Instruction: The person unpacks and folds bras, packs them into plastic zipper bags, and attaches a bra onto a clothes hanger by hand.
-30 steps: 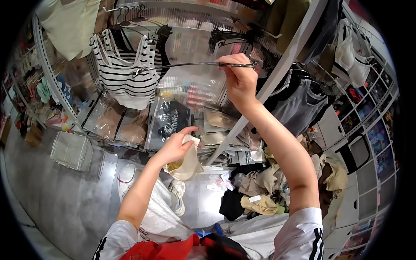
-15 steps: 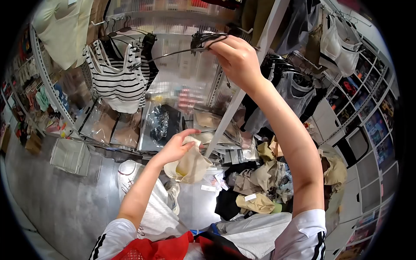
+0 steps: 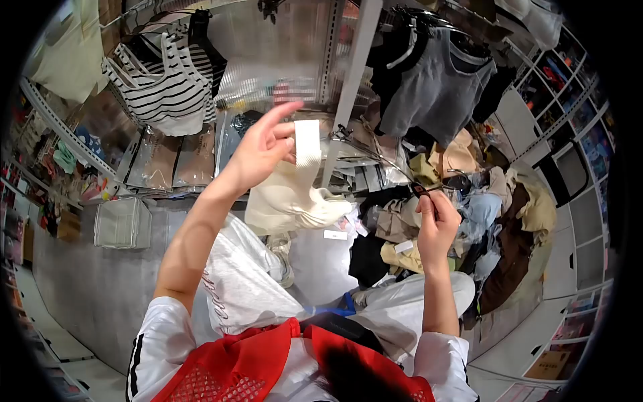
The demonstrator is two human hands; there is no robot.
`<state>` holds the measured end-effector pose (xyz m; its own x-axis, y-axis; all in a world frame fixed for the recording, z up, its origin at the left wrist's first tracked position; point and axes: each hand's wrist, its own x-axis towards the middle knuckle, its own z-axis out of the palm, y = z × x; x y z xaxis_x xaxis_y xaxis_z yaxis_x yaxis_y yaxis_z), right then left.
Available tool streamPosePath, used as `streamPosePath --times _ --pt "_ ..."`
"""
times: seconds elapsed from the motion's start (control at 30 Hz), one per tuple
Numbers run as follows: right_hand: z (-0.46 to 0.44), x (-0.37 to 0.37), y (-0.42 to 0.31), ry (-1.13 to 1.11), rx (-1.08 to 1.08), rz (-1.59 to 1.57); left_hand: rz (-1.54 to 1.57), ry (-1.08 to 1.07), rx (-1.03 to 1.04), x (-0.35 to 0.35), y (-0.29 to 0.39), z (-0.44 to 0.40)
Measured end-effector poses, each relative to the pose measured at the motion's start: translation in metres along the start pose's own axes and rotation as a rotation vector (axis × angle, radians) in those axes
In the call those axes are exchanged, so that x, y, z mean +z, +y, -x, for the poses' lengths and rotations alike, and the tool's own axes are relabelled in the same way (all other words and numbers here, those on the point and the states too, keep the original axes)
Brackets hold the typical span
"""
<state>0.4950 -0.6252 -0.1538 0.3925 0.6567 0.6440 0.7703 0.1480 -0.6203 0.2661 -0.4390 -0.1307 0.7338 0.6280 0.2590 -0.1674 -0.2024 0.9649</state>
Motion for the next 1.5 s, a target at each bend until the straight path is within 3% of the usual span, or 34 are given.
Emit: streamPosePath --times 0.1,0.27,0.37,0.5,0.63,0.7,0.8,0.9,0.93,1.03,1.13,1.33,1.5 --pt "0.023 -0.012 0.010 0.037 0.013 -0.054 0.051 0.092 0.137 0.022 0.010 -0.003" --pt "0.031 -0.029 0.019 -0.057 -0.014 -0.089 -0.040 -0.055 0.124 0.056 0.037 -0.010" --pt "0.027 -0.038 0.008 -0.097 -0.038 -0.146 -0.494 -0.194 0.277 0.074 0.050 -0.020" --pt "0.018 -0.054 0.006 0.085 -0.046 -0.136 -0.600 -0.117 0.261 0.089 0.053 -0.032" --pt "0.016 -0.073 -0.002 0.108 -0.019 -0.037 0.032 -0.076 0.345 0.093 0.016 -0.039" --pt "0.016 -0.078 -0.003 0.123 -0.004 -0.059 0.028 -0.020 0.324 0.117 -0.002 -0.036" --pt "0.015 -0.085 -0.005 0.134 0.007 -0.122 0.274 -0.127 0.184 0.148 -0.007 -0.024" --pt "0.015 -0.090 -0.008 0.102 -0.010 -0.068 0.271 -0.136 0.060 0.164 -0.005 -0.020" --pt "0.016 -0.092 -0.007 0.087 -0.013 -0.049 0.303 -0.028 0.059 0.172 -0.008 -0.020" --pt "0.020 -0.095 -0.004 0.157 0.025 -0.089 0.286 0.039 0.037 0.172 -0.008 -0.021" --pt "0.023 -0.101 -0.003 0.215 0.122 -0.145 0.457 0.138 0.023 0.165 -0.002 -0.017" --pt "0.014 -0.100 -0.007 0.162 0.092 -0.160 0.249 -0.066 0.069 0.140 0.015 -0.014" --pt "-0.004 -0.078 -0.014 0.214 0.149 -0.181 0.294 -0.032 0.100 0.126 0.021 -0.022"
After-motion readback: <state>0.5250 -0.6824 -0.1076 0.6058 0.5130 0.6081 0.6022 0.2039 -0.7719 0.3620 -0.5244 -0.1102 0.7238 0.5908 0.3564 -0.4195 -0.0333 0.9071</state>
